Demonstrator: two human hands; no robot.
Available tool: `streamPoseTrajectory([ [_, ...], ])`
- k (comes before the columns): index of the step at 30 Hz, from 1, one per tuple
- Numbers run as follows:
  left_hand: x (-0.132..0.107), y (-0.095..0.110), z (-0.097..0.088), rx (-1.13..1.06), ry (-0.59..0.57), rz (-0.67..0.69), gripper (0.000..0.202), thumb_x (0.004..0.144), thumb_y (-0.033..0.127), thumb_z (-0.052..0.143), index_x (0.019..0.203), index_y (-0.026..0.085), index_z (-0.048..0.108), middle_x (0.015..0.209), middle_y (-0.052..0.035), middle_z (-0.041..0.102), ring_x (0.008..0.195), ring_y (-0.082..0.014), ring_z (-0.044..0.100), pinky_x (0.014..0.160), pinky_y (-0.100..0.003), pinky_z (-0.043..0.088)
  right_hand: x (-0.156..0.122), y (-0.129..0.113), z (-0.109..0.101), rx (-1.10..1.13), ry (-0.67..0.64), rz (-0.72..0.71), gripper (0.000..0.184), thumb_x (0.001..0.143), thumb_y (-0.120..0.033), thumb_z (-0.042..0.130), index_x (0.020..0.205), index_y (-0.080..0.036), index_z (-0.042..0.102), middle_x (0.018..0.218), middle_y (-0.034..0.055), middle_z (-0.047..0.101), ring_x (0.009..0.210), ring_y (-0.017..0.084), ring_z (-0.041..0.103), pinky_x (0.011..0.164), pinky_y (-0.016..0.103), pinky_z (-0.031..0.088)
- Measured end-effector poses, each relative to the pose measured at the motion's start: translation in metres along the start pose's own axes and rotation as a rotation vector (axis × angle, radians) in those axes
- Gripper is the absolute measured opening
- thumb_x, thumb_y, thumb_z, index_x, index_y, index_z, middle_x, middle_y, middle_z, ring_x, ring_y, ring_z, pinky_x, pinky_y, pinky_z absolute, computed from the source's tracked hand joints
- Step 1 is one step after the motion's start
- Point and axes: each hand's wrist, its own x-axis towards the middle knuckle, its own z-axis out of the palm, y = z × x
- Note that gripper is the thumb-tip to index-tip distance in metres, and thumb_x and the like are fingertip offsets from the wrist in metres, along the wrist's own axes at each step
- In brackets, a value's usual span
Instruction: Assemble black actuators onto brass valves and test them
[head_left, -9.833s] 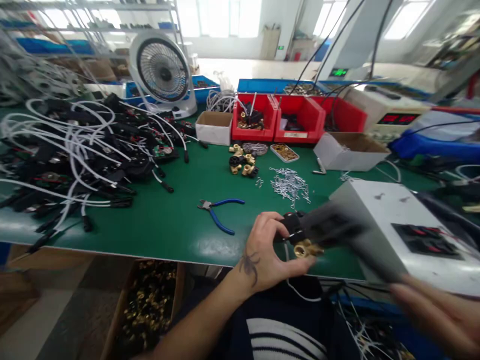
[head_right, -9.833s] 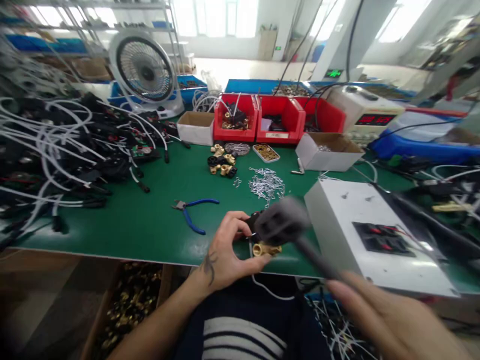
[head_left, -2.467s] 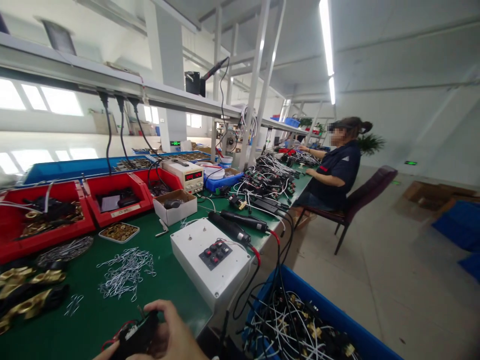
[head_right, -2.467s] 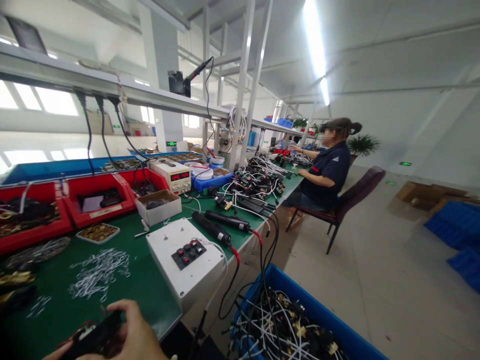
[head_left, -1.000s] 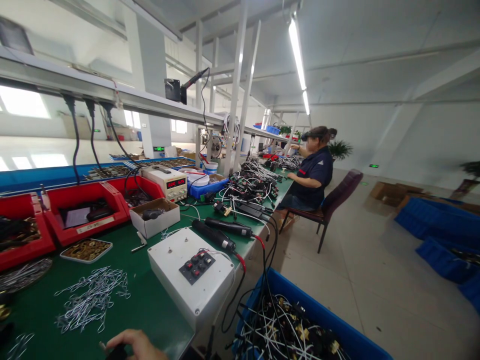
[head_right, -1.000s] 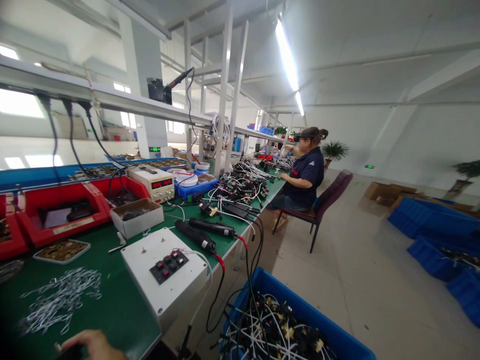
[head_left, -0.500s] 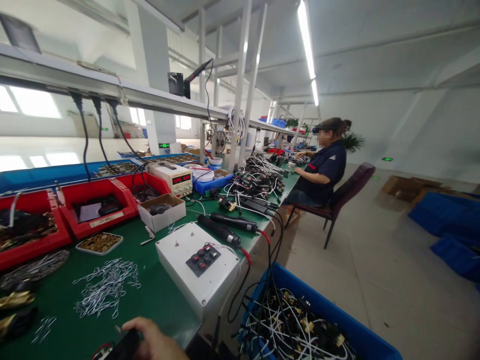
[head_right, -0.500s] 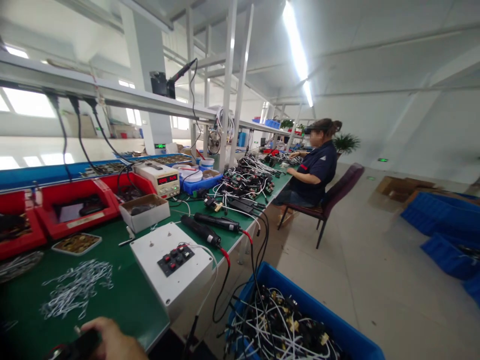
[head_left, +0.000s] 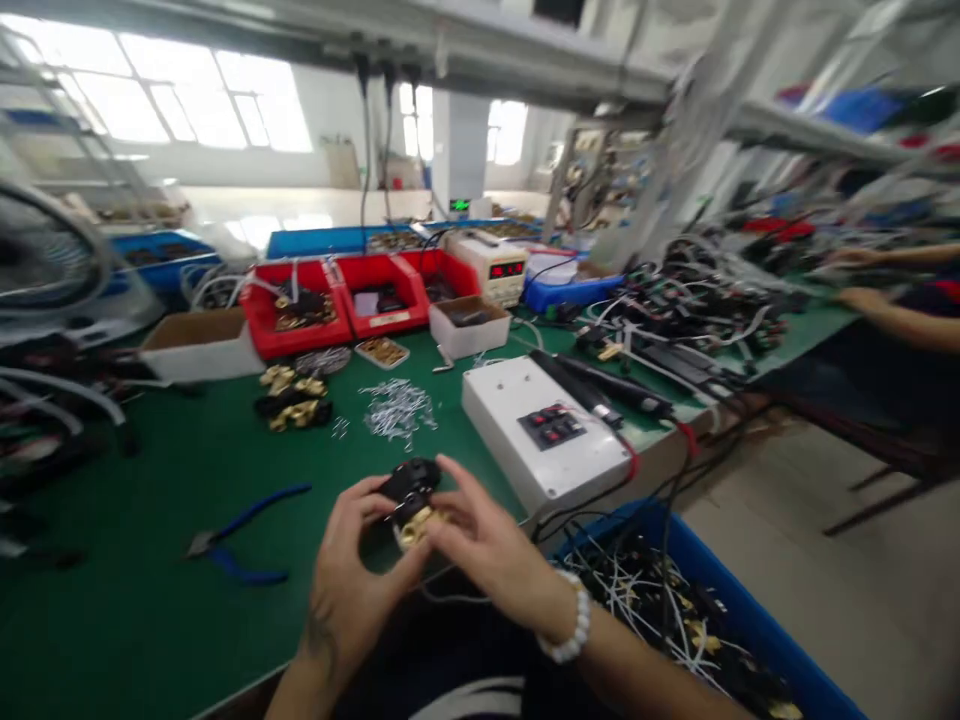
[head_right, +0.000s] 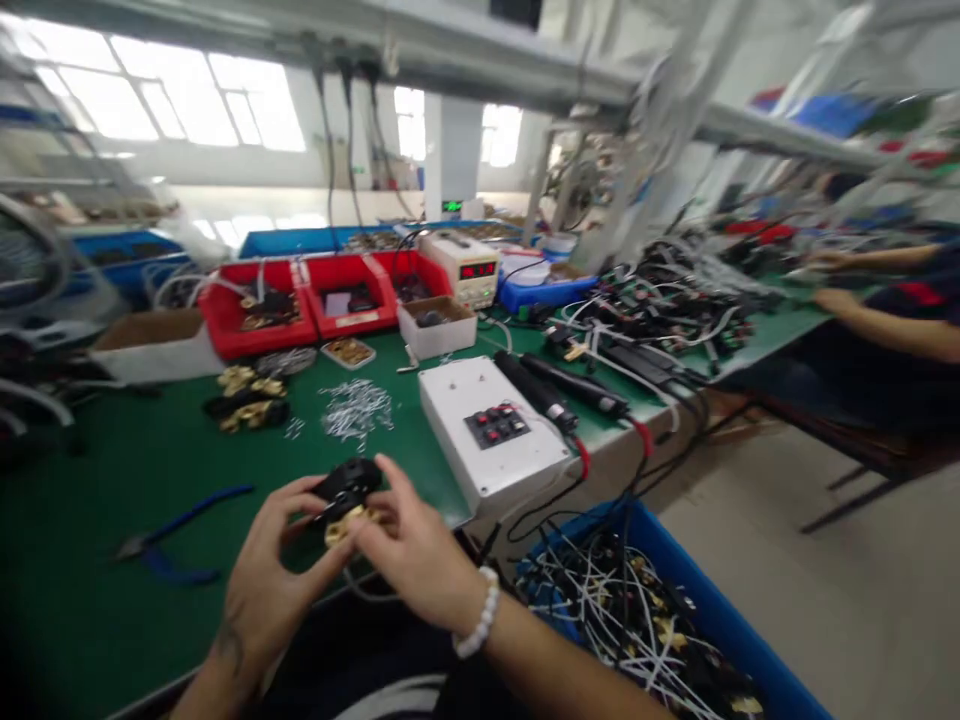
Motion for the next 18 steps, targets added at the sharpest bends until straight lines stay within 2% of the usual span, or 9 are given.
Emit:
streamPoseTrajectory([
  [1, 0.002, 0.003, 0.000, -0.028, 0.004, 0.024, 0.026, 0.081, 0.037, 0.073, 0.094, 0.022, 0.057, 0.114, -0.0109, 0.061, 0.105, -0.0263, 0.064, 0.077, -0.039, 0.059, 0.003, -0.002, -0.001, 0.026, 0.001, 0.009, 0.081, 0.088, -0.043, 0.064, 0.152, -0.013, 0.024, 0.129, 0.0173, 0.060, 0.112, 0.022, 0.064, 0.099, 0.038, 0.049],
  [4, 0.006, 0.006, 0.001, -0.005, -0.003, 0.003, 0.033, 0.077, 0.033, 0.076, 0.099, 0.022, 0.055, 0.117, -0.0103, 0.061, 0.109, -0.0251, 0.062, 0.086, -0.041, 0.057, 0.011, 0.000, -0.001, 0.068, 0.001, 0.064, 0.080, 0.087, -0.044, 0.065, 0.150, -0.013, 0.026, 0.124, 0.0153, 0.064, 0.111, 0.020, 0.064, 0.101, 0.035, 0.048],
  [9, 0.000, 0.006, 0.000, -0.035, -0.014, 0.015, 0.045, 0.073, 0.031, 0.080, 0.106, 0.020, 0.051, 0.120, -0.0115, 0.060, 0.114, -0.0242, 0.059, 0.093, -0.043, 0.054, 0.016, -0.001, -0.002, 0.046, -0.023, 0.129, 0.086, 0.088, -0.047, 0.063, 0.155, -0.015, 0.019, 0.112, 0.0104, 0.069, 0.101, 0.019, 0.067, 0.095, 0.036, 0.052],
  [12, -0.001, 0.007, -0.002, -0.036, -0.025, 0.052, 0.046, 0.072, 0.029, 0.080, 0.107, 0.018, 0.052, 0.121, -0.0129, 0.060, 0.114, -0.0243, 0.058, 0.096, -0.044, 0.052, 0.019, -0.003, -0.001, 0.022, -0.016, 0.153, 0.082, 0.089, -0.048, 0.061, 0.154, -0.016, 0.024, 0.106, 0.0091, 0.071, 0.097, 0.020, 0.068, 0.094, 0.037, 0.053],
  [16, 0.000, 0.008, -0.002, 0.008, -0.025, 0.117, 0.041, 0.074, 0.029, 0.080, 0.103, 0.018, 0.054, 0.121, -0.0135, 0.059, 0.115, -0.0243, 0.058, 0.098, -0.041, 0.051, 0.017, -0.004, 0.001, -0.042, -0.017, 0.140, 0.075, 0.092, -0.046, 0.055, 0.153, -0.014, 0.025, 0.114, 0.0122, 0.070, 0.101, 0.021, 0.069, 0.095, 0.039, 0.054],
  [18, 0.001, 0.008, -0.001, 0.034, -0.018, 0.156, 0.036, 0.076, 0.029, 0.079, 0.101, 0.017, 0.054, 0.120, -0.0135, 0.059, 0.116, -0.0241, 0.058, 0.098, -0.040, 0.051, 0.011, -0.012, -0.003, -0.209, -0.040, 0.102, 0.073, 0.092, -0.043, 0.055, 0.153, -0.016, 0.026, 0.121, 0.0135, 0.068, 0.107, 0.023, 0.067, 0.098, 0.042, 0.053],
])
